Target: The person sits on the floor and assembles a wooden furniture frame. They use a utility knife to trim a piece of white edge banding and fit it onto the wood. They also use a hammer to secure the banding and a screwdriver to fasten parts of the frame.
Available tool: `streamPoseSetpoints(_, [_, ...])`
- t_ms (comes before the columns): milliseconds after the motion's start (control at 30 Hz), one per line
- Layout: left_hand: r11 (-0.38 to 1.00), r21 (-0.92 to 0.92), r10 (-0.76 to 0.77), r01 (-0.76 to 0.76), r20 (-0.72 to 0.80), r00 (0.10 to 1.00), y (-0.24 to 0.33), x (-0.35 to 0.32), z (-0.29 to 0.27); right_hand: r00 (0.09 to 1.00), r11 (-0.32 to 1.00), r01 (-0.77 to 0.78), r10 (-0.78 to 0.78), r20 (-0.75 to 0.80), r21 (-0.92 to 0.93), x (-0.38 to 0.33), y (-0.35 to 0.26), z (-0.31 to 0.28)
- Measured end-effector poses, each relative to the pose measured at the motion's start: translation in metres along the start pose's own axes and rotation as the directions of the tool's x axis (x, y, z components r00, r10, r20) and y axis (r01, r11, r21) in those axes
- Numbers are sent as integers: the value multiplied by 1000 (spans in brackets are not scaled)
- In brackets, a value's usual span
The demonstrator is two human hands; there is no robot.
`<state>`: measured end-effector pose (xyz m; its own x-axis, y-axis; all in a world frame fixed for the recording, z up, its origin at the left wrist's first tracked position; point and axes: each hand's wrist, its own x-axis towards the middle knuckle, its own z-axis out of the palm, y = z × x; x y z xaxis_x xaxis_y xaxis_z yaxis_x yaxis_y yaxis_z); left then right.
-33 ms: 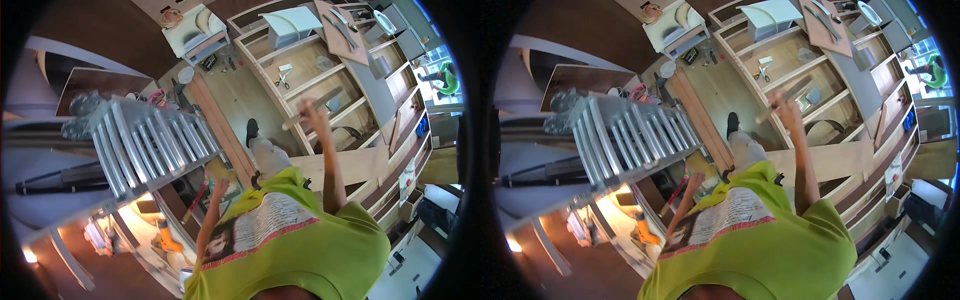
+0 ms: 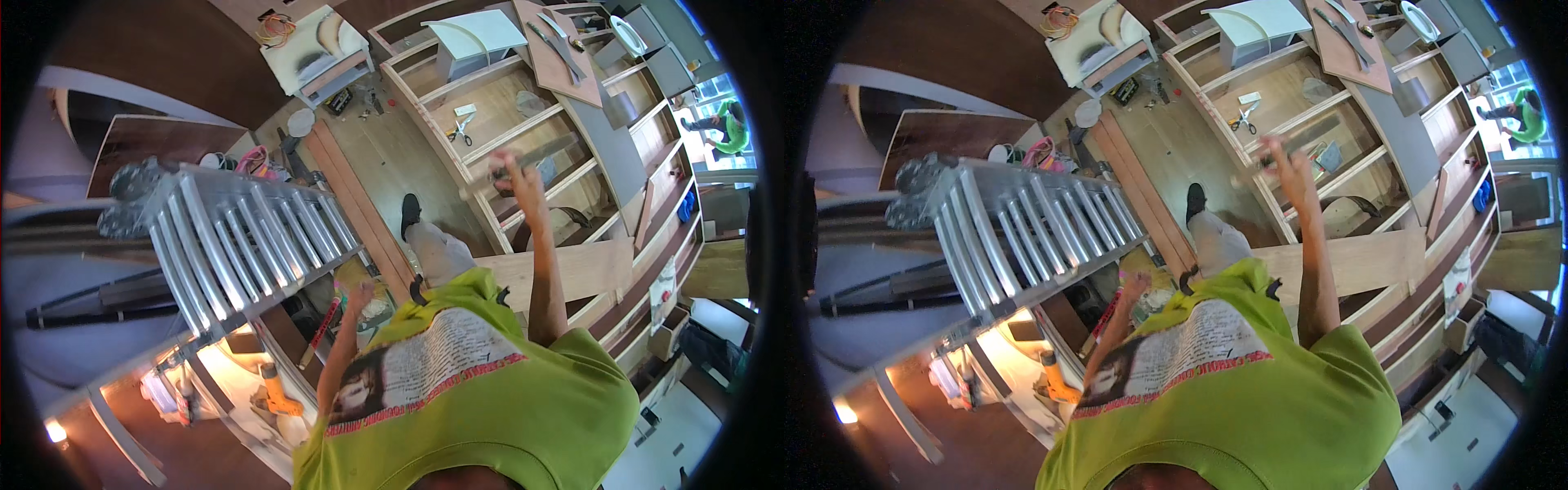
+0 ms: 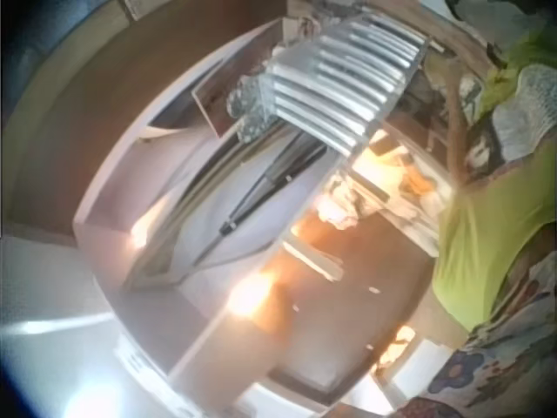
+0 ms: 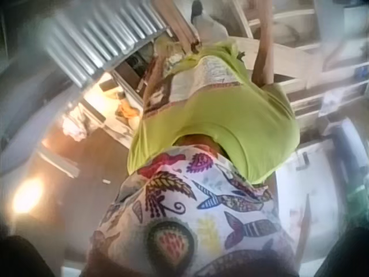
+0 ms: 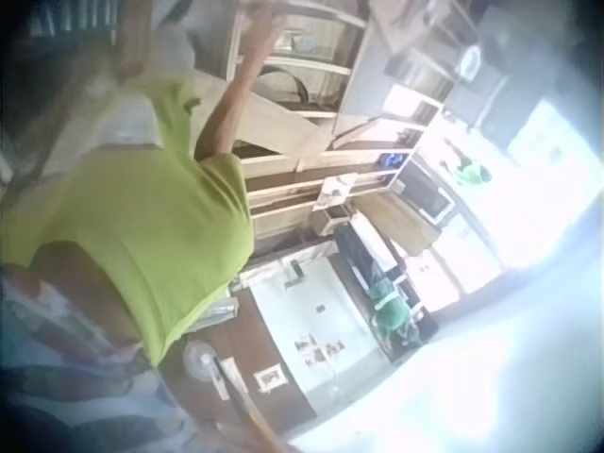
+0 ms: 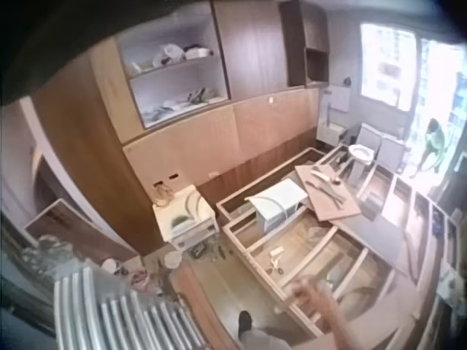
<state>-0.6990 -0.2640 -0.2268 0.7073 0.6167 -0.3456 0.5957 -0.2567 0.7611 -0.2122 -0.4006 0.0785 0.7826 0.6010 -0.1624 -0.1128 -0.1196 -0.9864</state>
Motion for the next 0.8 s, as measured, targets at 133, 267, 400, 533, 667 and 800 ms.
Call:
streamPoseSetpoints(133, [943, -253, -207, 218, 71, 976, 29, 175, -34, 998, 982, 38, -29, 54, -185, 98, 9, 13])
streamPoseSetpoints(267, [807, -589, -83, 38, -49, 995, 155, 286, -109, 1000, 994, 10, -11, -12, -108, 152, 25, 46])
streamPoseSetpoints(400, [801, -590, -105, 103, 32, 994, 186, 362, -155, 990, 983, -43, 66, -123, 179, 182, 42, 88])
streamPoseSetpoints(533, [866, -469, -114, 173, 153, 982, 203, 434, -188, 957, 934, -74, 165, -240, 349, 208, 96, 105])
streamPoseSetpoints(667, [884, -443, -80, 150, 172, 982, 208, 514, -207, 904, 871, -44, 243, -350, 490, 218, 125, 118])
streamPoseSetpoints(800, [950, -312, 51, -15, 107, 993, 196, 620, -220, 842, 756, 60, 312, -440, 651, 260, 171, 127])
